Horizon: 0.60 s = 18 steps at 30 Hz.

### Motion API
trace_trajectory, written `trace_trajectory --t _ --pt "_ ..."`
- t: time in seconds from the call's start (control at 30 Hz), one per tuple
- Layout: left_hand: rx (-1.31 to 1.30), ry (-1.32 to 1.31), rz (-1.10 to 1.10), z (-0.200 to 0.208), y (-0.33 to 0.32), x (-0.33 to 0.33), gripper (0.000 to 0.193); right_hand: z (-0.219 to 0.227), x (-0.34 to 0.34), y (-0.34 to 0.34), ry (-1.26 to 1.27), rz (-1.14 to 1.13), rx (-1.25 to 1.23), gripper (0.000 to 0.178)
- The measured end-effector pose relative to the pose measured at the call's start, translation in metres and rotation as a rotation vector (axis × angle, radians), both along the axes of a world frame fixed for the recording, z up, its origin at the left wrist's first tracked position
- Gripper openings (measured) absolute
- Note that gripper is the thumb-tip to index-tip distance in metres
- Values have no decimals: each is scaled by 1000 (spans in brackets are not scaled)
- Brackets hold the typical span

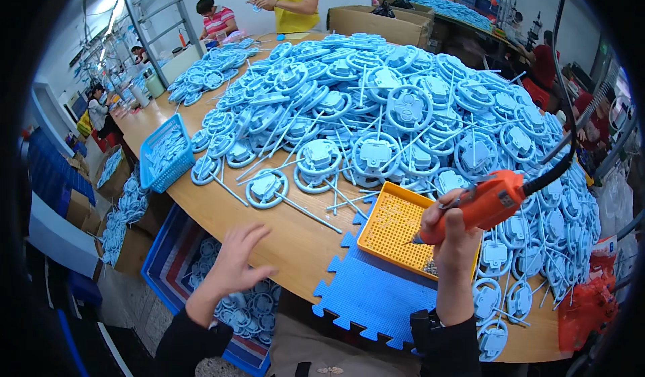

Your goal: The person picks up a blue plastic toy steering wheel, places it on a blue mat, and uses a red power screwdriver to drive a screw into it. They repeat this process for several steering wheels, occasionally moving the pile to reach more parts.

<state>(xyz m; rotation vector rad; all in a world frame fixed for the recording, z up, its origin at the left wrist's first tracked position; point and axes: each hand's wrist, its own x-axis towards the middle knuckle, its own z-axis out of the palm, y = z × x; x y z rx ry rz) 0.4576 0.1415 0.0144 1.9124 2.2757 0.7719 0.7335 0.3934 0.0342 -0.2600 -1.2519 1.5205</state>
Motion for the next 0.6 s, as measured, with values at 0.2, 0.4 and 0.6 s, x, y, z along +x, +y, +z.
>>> trace_trajectory --t 0.2,0.4,0.6 --pt "300 123 -64 -31 164 -64 71 -20 -26 27 68 -109 -37 34" --pt "136 61 77 -46 227 -71 72 -26 -31 41 -15 -165 32 41" --pt "144 -22 -92 -48 188 -26 66 -28 -32 48 -45 -194 71 41"
